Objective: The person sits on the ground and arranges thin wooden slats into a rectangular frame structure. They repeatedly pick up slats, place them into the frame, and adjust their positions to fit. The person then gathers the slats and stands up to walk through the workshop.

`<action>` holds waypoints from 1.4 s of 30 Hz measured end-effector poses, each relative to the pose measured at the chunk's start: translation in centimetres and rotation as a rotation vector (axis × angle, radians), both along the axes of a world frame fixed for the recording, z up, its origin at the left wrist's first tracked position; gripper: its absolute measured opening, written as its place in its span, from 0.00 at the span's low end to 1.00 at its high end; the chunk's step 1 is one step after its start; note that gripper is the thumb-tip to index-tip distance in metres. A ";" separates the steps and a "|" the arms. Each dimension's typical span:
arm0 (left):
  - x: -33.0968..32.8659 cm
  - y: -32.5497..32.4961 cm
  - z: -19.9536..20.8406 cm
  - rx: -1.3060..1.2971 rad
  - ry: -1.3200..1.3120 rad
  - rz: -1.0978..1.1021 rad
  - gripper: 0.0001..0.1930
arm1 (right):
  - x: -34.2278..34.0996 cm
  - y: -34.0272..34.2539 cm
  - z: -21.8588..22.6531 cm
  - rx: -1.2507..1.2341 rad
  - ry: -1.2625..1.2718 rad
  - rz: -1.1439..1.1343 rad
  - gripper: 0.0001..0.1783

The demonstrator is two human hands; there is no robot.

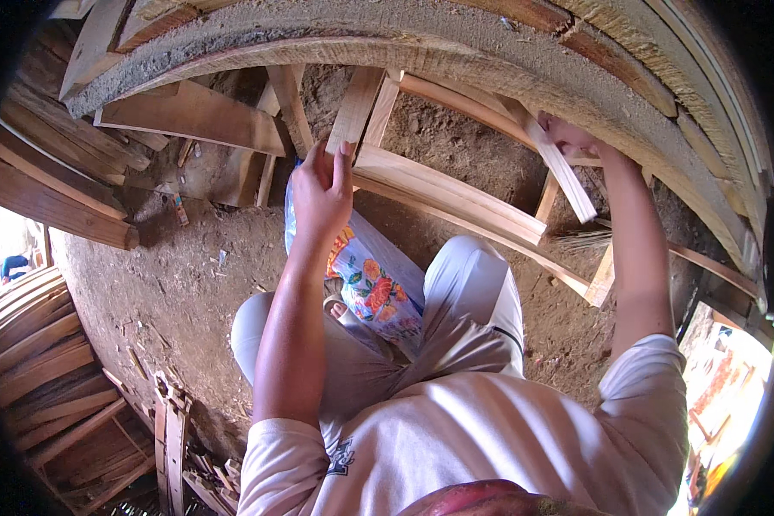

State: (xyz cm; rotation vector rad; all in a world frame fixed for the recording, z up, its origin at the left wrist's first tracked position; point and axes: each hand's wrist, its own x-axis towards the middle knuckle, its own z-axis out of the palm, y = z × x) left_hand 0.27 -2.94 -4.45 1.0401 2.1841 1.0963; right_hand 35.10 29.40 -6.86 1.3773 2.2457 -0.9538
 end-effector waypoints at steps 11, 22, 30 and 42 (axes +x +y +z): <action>0.2 0.1 0.0 0.097 0.047 0.048 0.27 | 1.3 -5.3 4.8 -0.384 -0.073 0.051 0.19; 0.0 -0.1 -1.3 0.155 -0.008 0.066 0.26 | -2.4 -2.7 1.1 -0.353 -0.260 0.339 0.24; 0.6 0.8 0.3 0.163 0.002 0.034 0.20 | -2.1 -2.4 -13.5 -0.170 -0.056 0.413 0.17; -0.1 -0.2 -0.2 0.175 -0.014 0.038 0.21 | 0.4 -5.6 -22.1 0.010 0.082 0.700 0.08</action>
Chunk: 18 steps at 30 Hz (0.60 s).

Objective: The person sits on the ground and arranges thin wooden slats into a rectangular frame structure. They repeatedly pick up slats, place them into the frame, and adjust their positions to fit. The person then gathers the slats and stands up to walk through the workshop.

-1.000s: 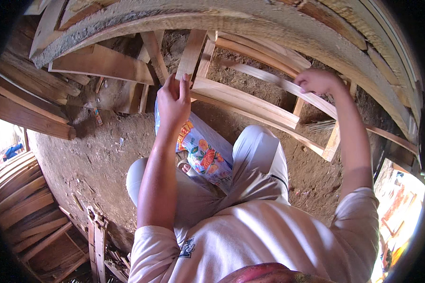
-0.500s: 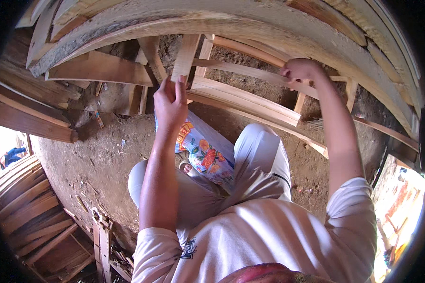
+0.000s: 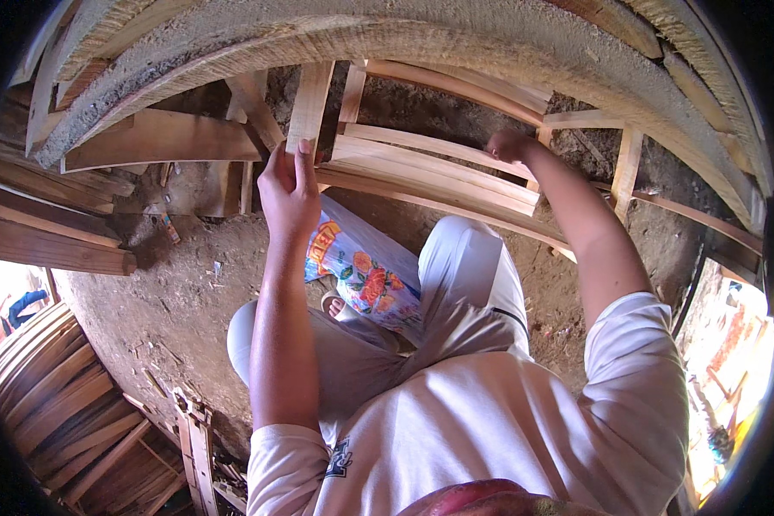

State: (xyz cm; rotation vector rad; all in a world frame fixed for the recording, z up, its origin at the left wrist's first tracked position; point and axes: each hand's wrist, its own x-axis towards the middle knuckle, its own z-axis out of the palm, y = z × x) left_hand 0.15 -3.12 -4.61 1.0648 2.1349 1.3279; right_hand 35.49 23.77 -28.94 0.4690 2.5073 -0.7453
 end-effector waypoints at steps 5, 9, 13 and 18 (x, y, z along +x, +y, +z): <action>0.7 0.7 0.5 -0.003 0.001 -0.019 0.22 | 2.7 0.7 -2.9 -0.210 0.108 -0.183 0.12; 0.1 0.1 0.3 -0.024 0.028 -0.001 0.22 | 0.1 -0.8 -0.5 -0.245 -0.089 -0.152 0.13; 0.4 0.4 0.0 0.028 0.006 -0.001 0.22 | 0.8 -1.7 1.2 -0.191 -0.065 -0.263 0.13; 0.4 0.6 0.0 0.002 0.011 0.003 0.22 | -2.6 1.2 3.5 0.172 -0.199 -0.212 0.15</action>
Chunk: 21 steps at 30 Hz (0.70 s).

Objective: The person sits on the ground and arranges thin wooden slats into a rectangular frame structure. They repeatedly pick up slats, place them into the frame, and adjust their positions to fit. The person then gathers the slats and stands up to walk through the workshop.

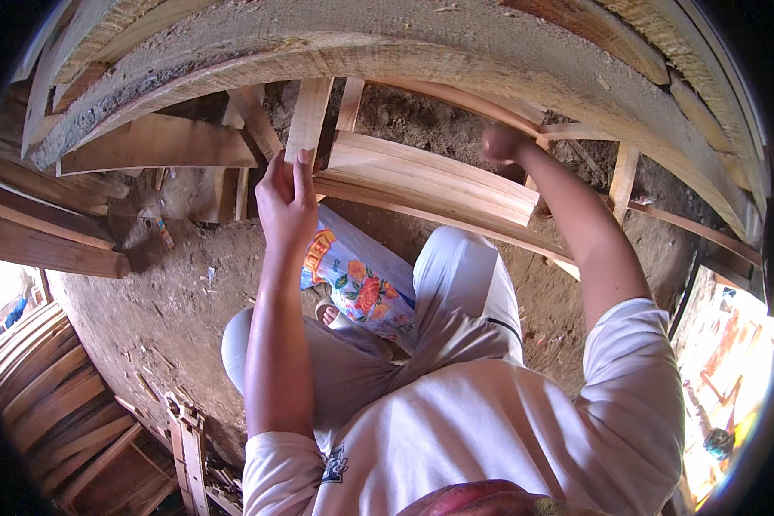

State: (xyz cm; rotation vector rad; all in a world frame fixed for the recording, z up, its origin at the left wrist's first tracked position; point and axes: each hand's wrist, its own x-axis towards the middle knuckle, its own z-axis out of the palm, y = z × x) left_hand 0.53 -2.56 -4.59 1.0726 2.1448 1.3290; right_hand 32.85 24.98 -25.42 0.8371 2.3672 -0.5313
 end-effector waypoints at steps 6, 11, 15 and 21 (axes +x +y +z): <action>0.2 -0.2 0.0 -0.001 -0.031 0.017 0.22 | -1.7 4.1 -1.1 0.557 0.384 -0.281 0.17; -0.4 -0.3 -0.9 0.000 -0.039 0.024 0.24 | -2.0 5.4 -3.3 0.544 0.406 -0.360 0.18; -0.1 -0.5 0.9 -0.185 -0.067 -0.012 0.23 | -2.5 5.8 -3.6 0.501 0.424 -0.379 0.19; -0.3 -0.5 -0.7 -0.032 -0.018 0.006 0.25 | -2.4 5.2 -3.2 0.448 0.435 -0.419 0.21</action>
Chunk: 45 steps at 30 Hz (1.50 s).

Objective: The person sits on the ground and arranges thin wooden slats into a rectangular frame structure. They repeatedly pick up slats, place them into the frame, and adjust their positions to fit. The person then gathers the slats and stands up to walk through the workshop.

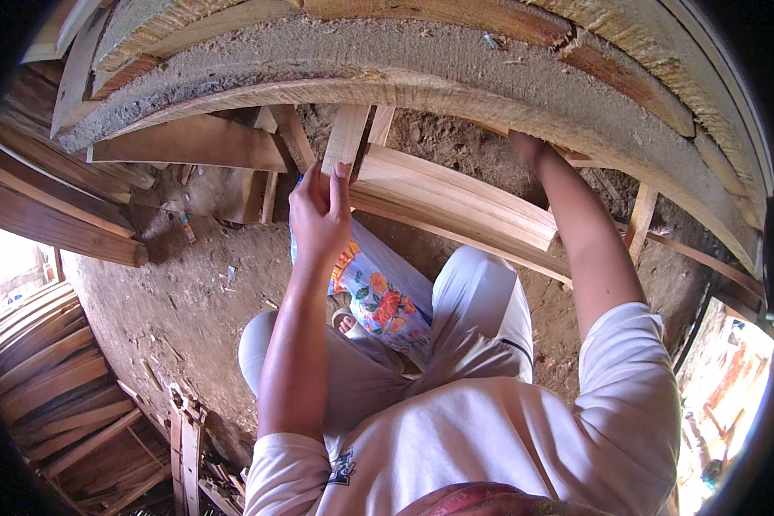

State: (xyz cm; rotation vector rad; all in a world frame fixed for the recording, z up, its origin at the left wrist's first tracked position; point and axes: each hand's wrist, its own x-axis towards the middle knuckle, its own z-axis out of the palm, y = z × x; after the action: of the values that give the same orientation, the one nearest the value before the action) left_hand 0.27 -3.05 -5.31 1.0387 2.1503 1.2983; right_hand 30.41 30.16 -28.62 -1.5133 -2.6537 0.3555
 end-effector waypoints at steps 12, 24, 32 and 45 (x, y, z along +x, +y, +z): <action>0.0 0.4 -0.4 0.010 0.011 -0.006 0.25 | 2.5 -1.3 7.3 -0.819 0.397 -0.244 0.25; 0.3 0.4 0.4 -0.001 0.018 -0.002 0.22 | 3.7 -11.1 17.2 -1.006 0.064 -0.515 0.36; 0.0 0.1 0.4 0.056 -0.034 -0.009 0.21 | 0.4 -11.4 10.7 -0.550 0.037 0.086 0.25; 0.1 0.1 0.5 0.019 -0.039 -0.007 0.21 | 5.2 -9.7 0.8 -0.552 0.392 0.106 0.19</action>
State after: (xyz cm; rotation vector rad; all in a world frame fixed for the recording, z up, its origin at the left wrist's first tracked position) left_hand 0.35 -2.93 -4.77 1.0188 2.1080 1.3276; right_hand 35.65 20.47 -27.84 -1.2274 -2.4258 1.3289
